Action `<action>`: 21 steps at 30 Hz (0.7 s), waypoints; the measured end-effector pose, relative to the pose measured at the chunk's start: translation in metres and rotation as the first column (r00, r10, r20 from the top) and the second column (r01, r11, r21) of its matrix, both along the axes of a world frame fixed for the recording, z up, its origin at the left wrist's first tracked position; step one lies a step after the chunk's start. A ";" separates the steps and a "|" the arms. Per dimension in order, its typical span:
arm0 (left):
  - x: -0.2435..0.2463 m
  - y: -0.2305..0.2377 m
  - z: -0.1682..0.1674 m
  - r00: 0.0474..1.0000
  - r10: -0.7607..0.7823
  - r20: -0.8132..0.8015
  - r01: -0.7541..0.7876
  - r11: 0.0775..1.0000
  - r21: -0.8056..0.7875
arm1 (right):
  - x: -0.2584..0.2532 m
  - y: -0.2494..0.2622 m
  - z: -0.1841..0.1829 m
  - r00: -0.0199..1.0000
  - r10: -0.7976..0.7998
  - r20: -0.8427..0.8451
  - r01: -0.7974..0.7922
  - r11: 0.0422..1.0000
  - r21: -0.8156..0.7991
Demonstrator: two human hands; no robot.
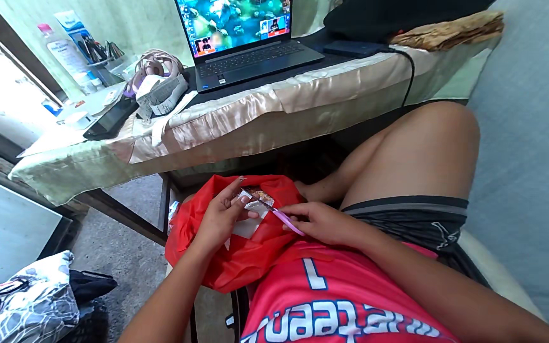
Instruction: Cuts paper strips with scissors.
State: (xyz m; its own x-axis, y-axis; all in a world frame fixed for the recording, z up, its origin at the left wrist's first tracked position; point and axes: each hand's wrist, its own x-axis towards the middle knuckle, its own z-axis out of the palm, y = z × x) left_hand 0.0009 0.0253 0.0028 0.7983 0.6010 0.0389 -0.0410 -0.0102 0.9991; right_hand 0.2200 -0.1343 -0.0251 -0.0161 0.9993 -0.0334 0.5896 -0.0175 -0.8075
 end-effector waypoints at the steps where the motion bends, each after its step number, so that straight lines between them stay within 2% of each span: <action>1: 0.000 0.000 0.000 1.000 0.002 -0.001 -0.002 1.000 -0.001 | 0.000 0.000 0.000 1.000 0.012 -0.006 -0.012 1.000 0.006; 21: 0.000 -0.001 0.000 1.000 0.004 0.003 -0.004 1.000 -0.007 | -0.002 0.000 0.001 1.000 0.030 -0.009 -0.030 1.000 -0.005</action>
State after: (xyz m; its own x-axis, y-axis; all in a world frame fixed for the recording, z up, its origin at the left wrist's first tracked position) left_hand 0.0008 0.0246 0.0028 0.7960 0.6042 0.0369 -0.0440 -0.0031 0.9990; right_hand 0.2184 -0.1339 -0.0238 -0.0463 0.9982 -0.0387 0.5831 -0.0044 -0.8124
